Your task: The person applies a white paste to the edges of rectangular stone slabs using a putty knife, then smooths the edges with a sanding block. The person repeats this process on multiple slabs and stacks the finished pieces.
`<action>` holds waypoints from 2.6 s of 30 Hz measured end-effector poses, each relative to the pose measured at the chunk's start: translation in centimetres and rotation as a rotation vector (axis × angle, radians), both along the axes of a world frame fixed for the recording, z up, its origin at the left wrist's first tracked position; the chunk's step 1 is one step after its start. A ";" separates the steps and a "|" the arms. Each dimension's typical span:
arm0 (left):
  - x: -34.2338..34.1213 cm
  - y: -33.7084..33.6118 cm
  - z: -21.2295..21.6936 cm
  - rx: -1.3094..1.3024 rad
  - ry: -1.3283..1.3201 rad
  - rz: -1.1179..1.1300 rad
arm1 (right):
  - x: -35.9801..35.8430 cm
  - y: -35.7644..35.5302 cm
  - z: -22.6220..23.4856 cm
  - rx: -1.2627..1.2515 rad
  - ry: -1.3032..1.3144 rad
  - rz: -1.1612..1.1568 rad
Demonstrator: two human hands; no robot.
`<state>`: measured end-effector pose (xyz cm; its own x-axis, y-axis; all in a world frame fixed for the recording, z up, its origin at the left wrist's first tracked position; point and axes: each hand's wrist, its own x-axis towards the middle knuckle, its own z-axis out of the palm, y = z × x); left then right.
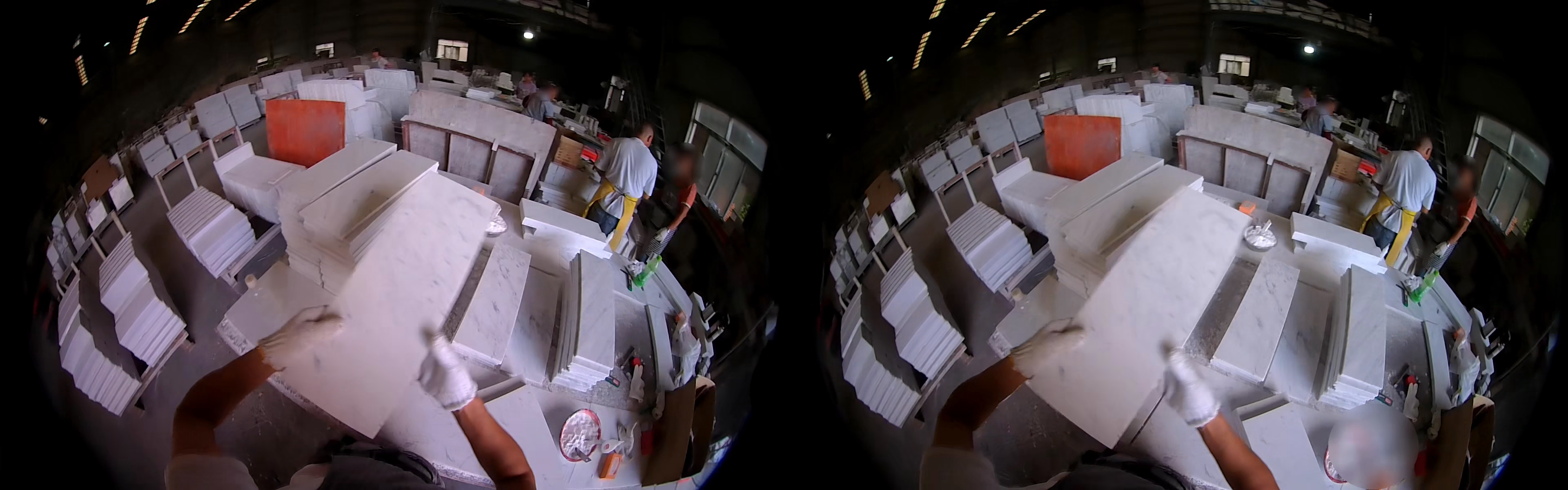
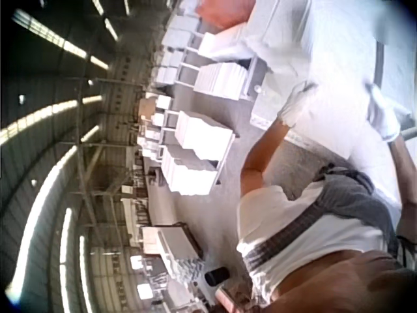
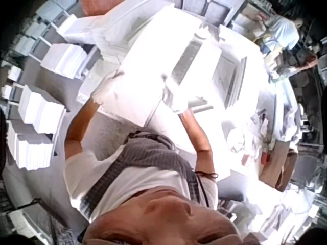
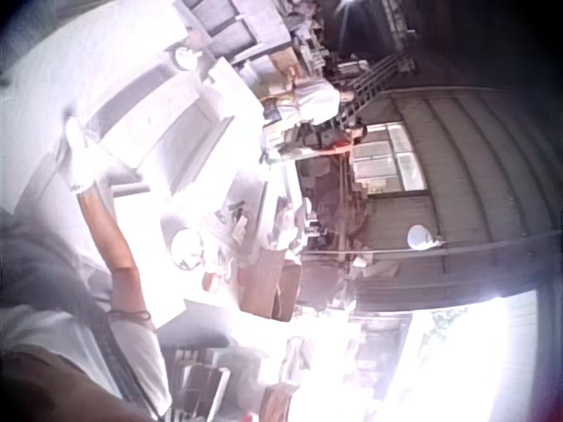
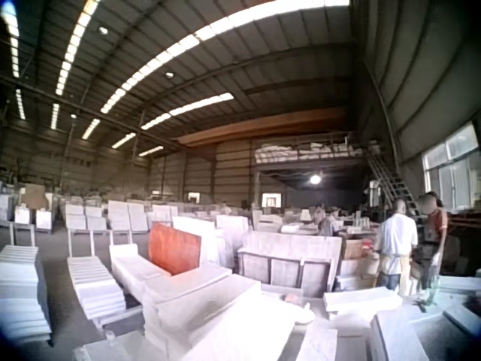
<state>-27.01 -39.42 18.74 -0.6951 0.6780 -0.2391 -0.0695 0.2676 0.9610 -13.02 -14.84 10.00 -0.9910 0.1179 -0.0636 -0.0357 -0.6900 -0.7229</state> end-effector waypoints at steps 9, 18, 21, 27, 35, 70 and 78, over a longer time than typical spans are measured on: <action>-14.7 -4.2 5.0 0.110 0.076 0.141 | -2.5 -3.3 -8.6 0.347 -0.175 -0.002; -30.6 -3.3 6.6 0.147 -0.023 0.175 | -5.1 -8.1 -19.1 0.774 -0.446 0.018; -35.0 -2.7 6.7 0.177 -0.076 0.163 | -4.7 -8.9 -22.3 1.211 -0.305 -0.100; -43.5 -0.6 3.4 0.201 -0.115 0.122 | -5.1 -3.8 -25.6 0.069 -0.551 0.259; -49.8 1.7 1.4 0.274 -0.216 0.055 | -6.0 -8.3 -31.0 0.460 -0.741 -0.098; -42.3 10.1 -2.0 0.035 0.099 -0.132 | -4.7 -8.4 -35.1 0.425 -0.670 -0.150; -41.0 10.1 -0.4 -0.039 0.133 -0.135 | -6.3 -9.2 -29.2 0.618 -0.643 -0.205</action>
